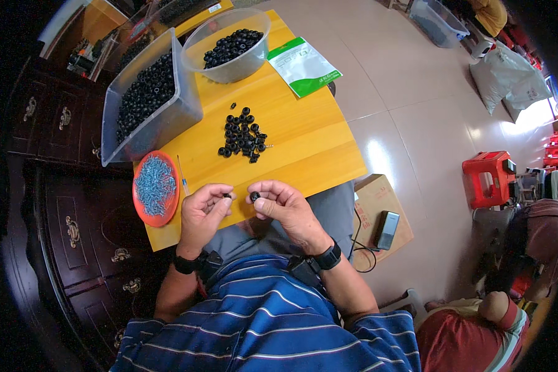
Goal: Assembling small plastic components by inserting small blue pieces into black plastic housings.
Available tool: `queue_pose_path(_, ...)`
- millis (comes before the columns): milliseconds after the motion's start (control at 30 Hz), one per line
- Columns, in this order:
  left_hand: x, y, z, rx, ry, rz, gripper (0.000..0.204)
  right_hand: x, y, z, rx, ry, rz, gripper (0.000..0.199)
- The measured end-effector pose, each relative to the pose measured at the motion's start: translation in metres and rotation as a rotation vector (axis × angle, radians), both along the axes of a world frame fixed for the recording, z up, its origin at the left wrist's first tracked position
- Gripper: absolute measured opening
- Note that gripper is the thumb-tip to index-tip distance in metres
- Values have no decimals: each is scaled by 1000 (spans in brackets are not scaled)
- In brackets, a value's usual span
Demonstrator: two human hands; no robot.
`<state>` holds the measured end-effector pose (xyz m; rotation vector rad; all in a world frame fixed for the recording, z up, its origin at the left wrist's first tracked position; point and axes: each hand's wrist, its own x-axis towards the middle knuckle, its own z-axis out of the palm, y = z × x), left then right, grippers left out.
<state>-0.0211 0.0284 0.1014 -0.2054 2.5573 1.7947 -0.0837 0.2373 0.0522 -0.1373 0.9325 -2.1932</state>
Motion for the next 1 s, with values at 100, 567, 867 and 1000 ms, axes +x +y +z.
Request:
queue_pose_path(100,2,3,3,174,12,57,23,1,-2,-7,-60,-2,16,28)
queue_pose_path(567,2,17,16,-60,241,74,16,5,-14,-4,-149,-95,60,28)
queue_pose_path(867,-2,14,22,-192,365,-3,19,7,-17,-2,-159,-105,66,27)
queue_pose_path(1000,-1,15,25,-192,361,-31,18,7,-16,-6,-170,-107,58,26)
